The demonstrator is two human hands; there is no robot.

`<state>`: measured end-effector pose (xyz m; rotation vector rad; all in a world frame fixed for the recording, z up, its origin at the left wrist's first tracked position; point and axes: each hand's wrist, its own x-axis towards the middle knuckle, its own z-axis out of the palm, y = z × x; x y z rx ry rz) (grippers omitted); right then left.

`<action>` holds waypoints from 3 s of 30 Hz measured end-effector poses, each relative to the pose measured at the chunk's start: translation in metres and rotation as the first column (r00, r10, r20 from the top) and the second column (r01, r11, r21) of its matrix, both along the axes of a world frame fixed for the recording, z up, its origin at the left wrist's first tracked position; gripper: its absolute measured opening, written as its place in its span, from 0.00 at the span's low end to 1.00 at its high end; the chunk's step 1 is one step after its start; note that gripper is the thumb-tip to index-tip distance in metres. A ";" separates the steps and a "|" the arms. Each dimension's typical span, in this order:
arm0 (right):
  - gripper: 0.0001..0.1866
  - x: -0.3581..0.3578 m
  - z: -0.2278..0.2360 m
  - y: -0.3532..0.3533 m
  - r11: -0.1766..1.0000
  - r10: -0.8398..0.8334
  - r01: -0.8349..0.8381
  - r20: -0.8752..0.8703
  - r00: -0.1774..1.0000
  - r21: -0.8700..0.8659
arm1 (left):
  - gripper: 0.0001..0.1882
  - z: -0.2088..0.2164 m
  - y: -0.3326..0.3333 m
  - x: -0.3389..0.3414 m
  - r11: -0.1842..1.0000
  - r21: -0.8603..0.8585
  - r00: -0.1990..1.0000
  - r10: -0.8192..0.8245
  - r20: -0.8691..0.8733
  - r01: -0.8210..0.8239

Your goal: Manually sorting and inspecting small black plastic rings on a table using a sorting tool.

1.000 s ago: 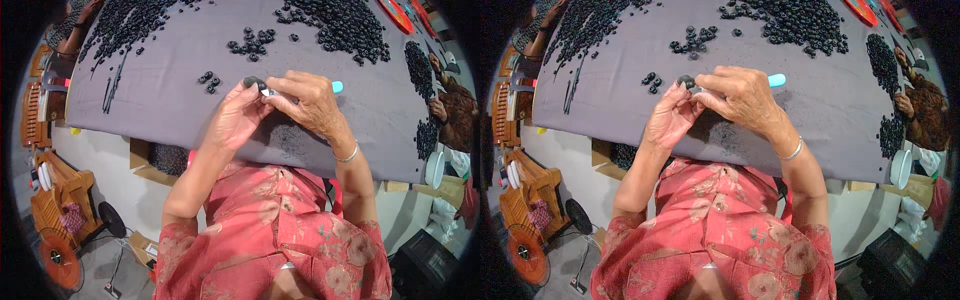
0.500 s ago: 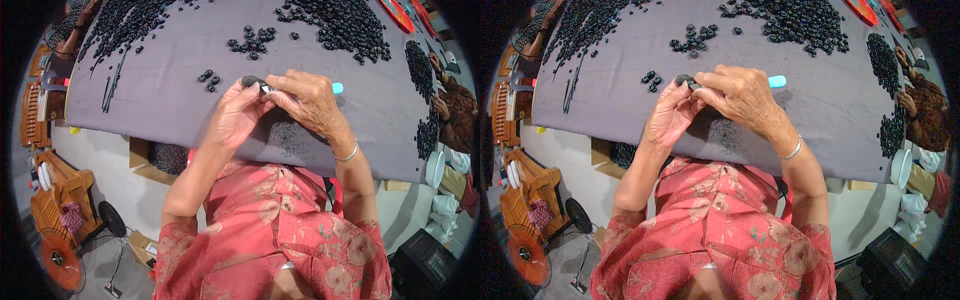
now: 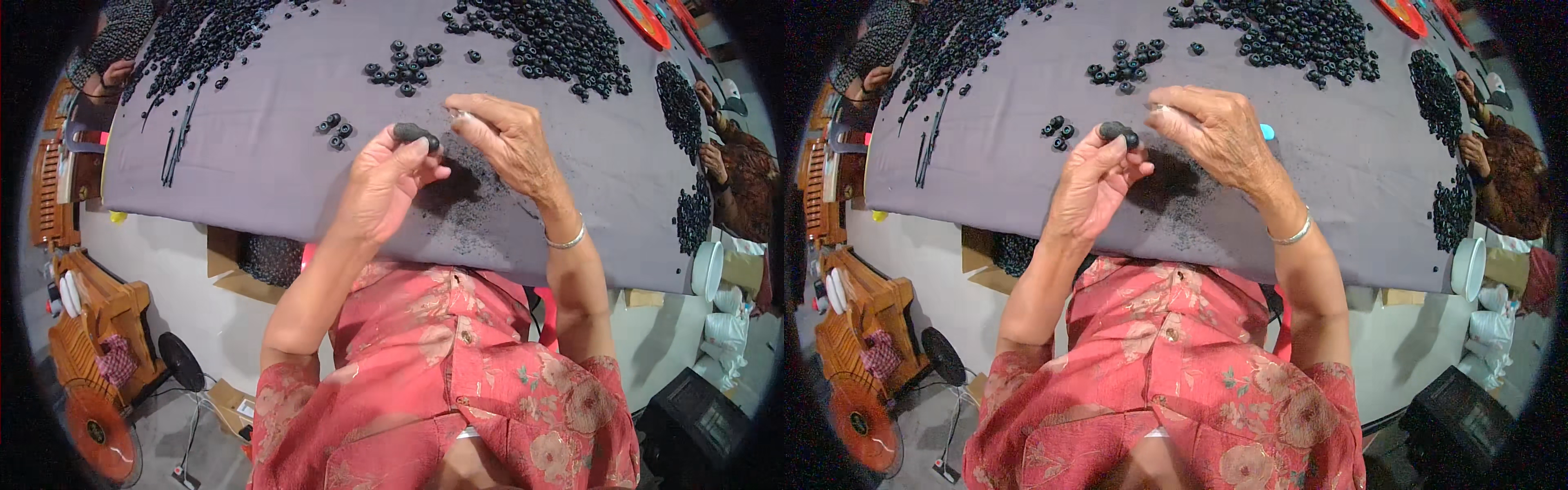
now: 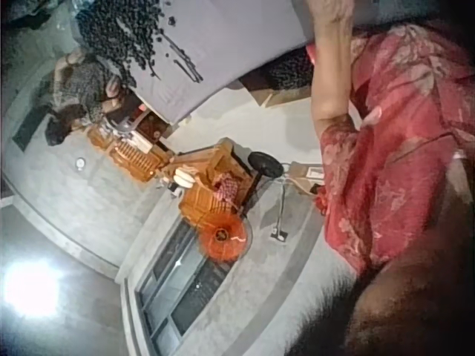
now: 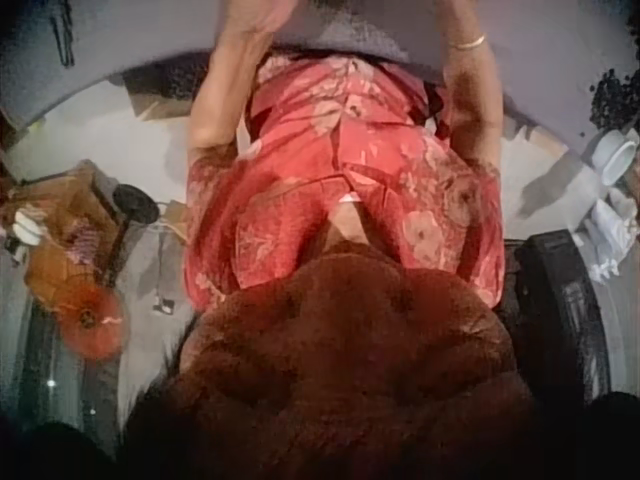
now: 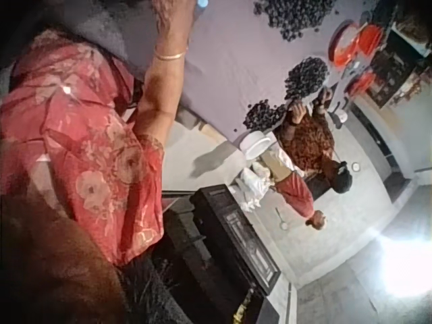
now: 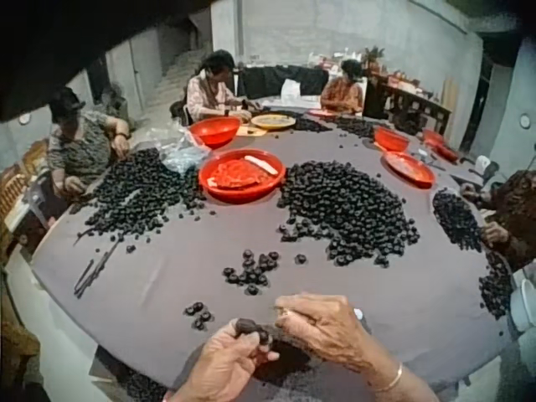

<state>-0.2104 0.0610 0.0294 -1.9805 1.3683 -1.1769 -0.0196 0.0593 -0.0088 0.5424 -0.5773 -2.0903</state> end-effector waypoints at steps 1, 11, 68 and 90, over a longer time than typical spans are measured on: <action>0.12 0.000 0.005 0.002 0.999 0.037 -0.037 -0.034 0.999 0.006 | 0.05 -0.001 0.001 0.000 1.000 0.019 1.000 -0.004 -0.017 0.004; 0.07 0.009 0.004 0.007 0.970 0.236 -0.237 0.024 0.972 0.059 | 0.13 0.011 -0.005 0.006 0.990 0.006 0.988 -0.138 0.069 0.138; 0.13 0.025 0.003 0.011 0.976 -0.051 -0.047 -0.435 0.899 -0.211 | 0.03 0.007 -0.010 0.017 0.996 0.085 1.000 0.013 -0.013 -0.012; 0.11 0.025 -0.002 0.012 1.000 0.015 -0.008 -0.252 0.968 0.025 | 0.05 0.003 -0.004 0.009 0.992 0.116 0.998 -0.044 -0.055 0.050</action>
